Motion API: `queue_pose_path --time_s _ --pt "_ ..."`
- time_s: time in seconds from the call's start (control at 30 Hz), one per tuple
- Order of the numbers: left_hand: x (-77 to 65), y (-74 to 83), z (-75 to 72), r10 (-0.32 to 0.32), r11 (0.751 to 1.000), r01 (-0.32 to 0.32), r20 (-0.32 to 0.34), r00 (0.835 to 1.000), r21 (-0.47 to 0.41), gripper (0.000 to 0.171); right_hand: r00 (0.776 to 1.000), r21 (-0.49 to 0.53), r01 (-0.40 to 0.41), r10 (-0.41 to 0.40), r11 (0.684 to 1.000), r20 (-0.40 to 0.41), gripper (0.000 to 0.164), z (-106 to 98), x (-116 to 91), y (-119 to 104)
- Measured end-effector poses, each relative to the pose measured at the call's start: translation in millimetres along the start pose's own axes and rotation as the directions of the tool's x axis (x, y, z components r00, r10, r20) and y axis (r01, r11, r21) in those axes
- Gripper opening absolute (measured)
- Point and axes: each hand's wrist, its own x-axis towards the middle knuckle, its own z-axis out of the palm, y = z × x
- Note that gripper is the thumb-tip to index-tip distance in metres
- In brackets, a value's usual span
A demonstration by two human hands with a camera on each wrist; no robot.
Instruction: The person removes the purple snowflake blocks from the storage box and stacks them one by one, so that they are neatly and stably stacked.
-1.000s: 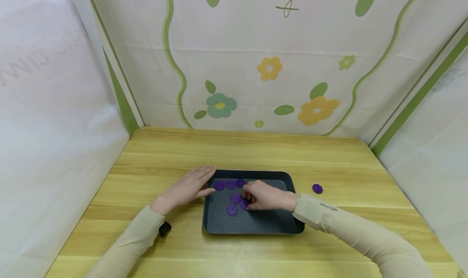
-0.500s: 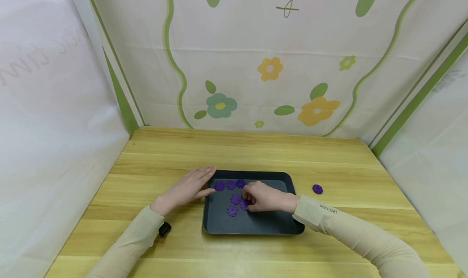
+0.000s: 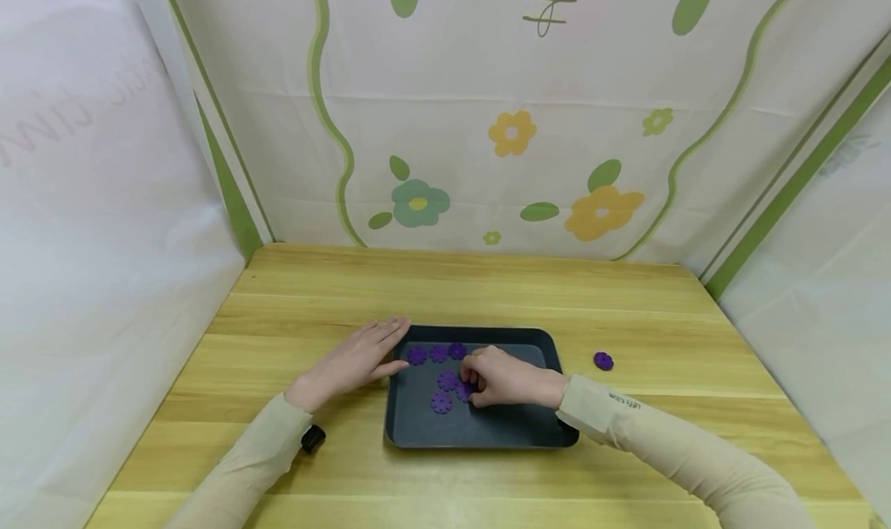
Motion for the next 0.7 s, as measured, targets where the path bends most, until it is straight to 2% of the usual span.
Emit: queue_pose_path --time_s 0.23,0.7 --pt "0.4 -0.4 1.5 0.017 1.0 -0.017 -0.011 1.0 0.012 0.069 1.0 0.023 0.003 -0.003 1.0 -0.008 0.02 -3.0 -4.1 -0.3" --pt "-0.1 -2.0 2.7 0.034 0.999 -0.034 -0.05 0.998 0.003 0.068 0.992 0.058 0.002 0.006 0.998 -0.125 0.016 -17.3 -29.9 14.4"
